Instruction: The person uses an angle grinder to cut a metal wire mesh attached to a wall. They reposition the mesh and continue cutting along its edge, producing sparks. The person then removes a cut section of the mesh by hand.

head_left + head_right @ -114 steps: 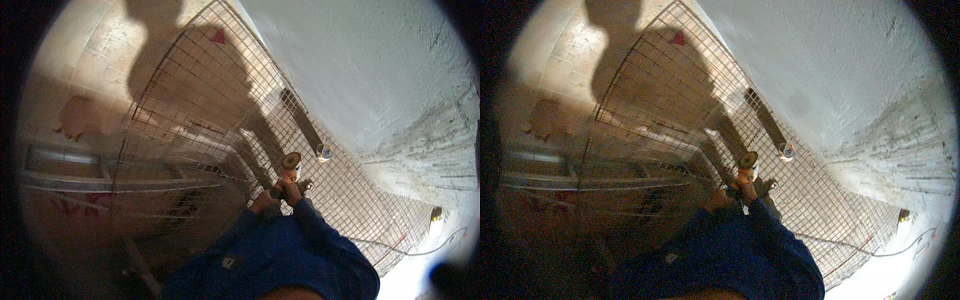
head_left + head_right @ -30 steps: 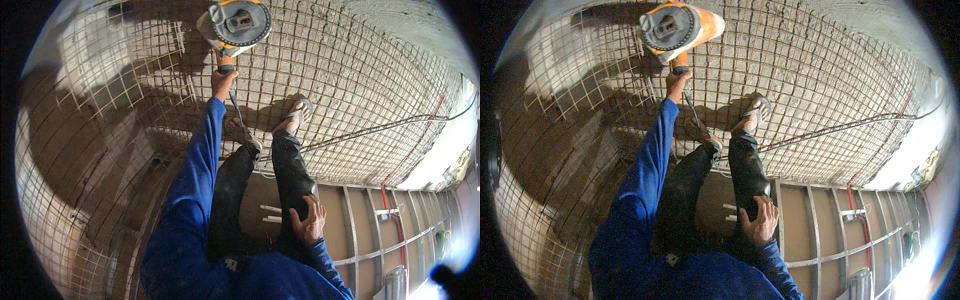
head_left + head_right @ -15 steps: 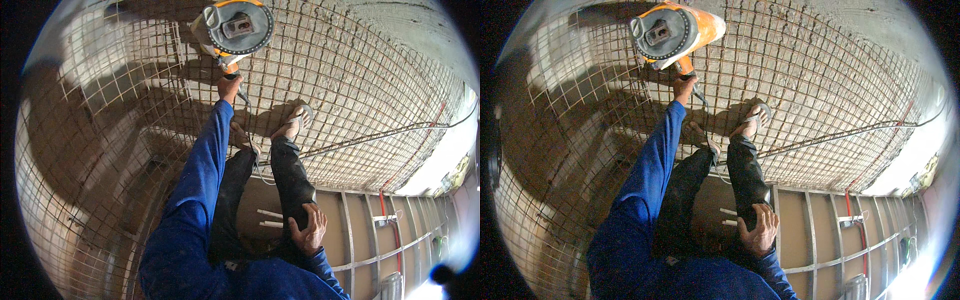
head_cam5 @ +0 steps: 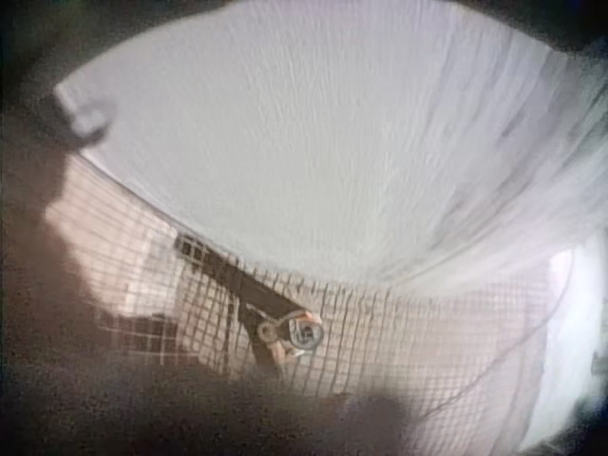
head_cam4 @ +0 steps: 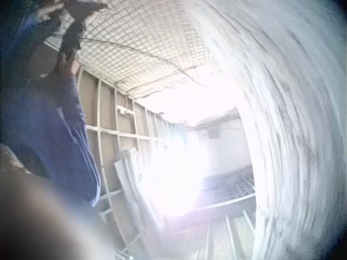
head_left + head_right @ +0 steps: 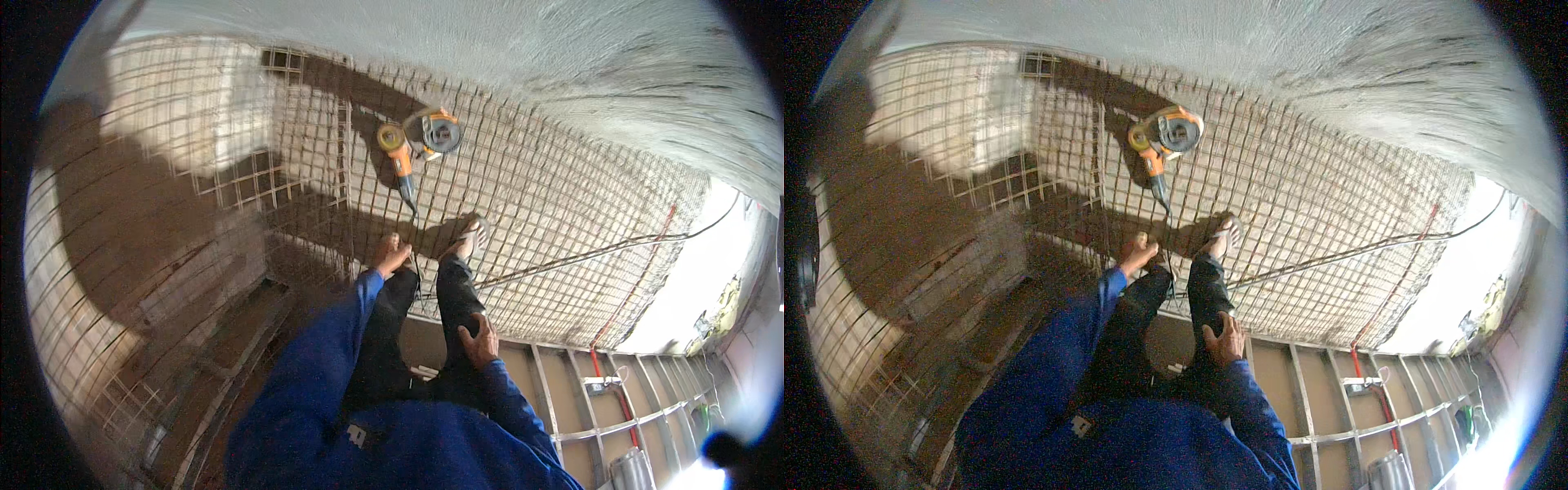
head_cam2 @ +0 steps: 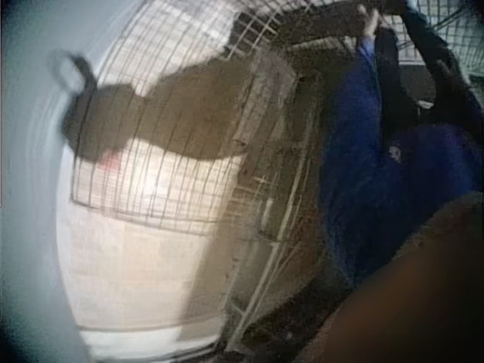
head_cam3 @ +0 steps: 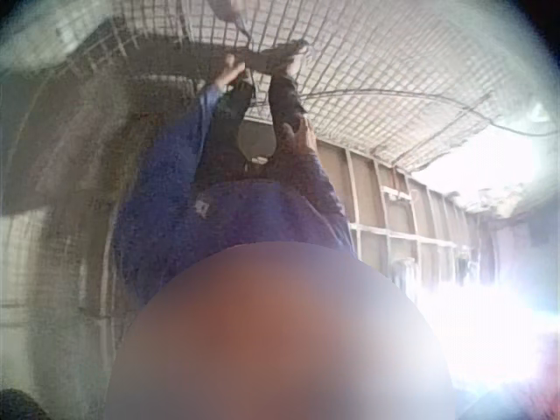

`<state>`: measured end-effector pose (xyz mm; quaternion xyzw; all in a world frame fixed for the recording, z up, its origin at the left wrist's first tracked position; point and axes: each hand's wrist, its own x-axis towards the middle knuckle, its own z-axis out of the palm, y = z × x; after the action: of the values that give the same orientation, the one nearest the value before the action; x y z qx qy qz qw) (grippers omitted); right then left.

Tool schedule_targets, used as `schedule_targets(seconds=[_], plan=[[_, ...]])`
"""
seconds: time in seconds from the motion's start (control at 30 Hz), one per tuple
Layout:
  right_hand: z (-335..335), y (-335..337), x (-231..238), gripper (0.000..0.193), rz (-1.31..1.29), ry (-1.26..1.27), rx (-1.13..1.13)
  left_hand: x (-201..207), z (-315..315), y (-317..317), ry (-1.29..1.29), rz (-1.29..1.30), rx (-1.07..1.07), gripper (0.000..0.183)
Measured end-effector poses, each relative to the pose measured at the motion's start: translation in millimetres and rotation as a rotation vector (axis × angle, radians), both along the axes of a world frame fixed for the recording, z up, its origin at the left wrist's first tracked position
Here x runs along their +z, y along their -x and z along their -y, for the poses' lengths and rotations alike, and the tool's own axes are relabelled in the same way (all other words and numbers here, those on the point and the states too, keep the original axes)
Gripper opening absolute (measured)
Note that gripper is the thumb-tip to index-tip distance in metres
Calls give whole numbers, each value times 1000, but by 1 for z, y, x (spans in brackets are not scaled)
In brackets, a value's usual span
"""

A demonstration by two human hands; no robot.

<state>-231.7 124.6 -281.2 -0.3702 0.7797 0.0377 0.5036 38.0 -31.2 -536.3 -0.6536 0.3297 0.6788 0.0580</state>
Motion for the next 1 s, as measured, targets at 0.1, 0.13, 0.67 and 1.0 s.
schedule_targets(seconds=[0.1,0.13,0.67,1.0], plan=[[-11,19,29,63,56,-38,-64,119,-40,-53,196,115,-269,61],[-22,28,48,64,57,-44,-76,155,-50,-72,212,123,-298,64],[-76,46,169,77,55,161,-490,372,-31,-178,154,220,228,34],[-17,138,206,72,153,120,-269,386,-49,-56,77,-117,186,31]])
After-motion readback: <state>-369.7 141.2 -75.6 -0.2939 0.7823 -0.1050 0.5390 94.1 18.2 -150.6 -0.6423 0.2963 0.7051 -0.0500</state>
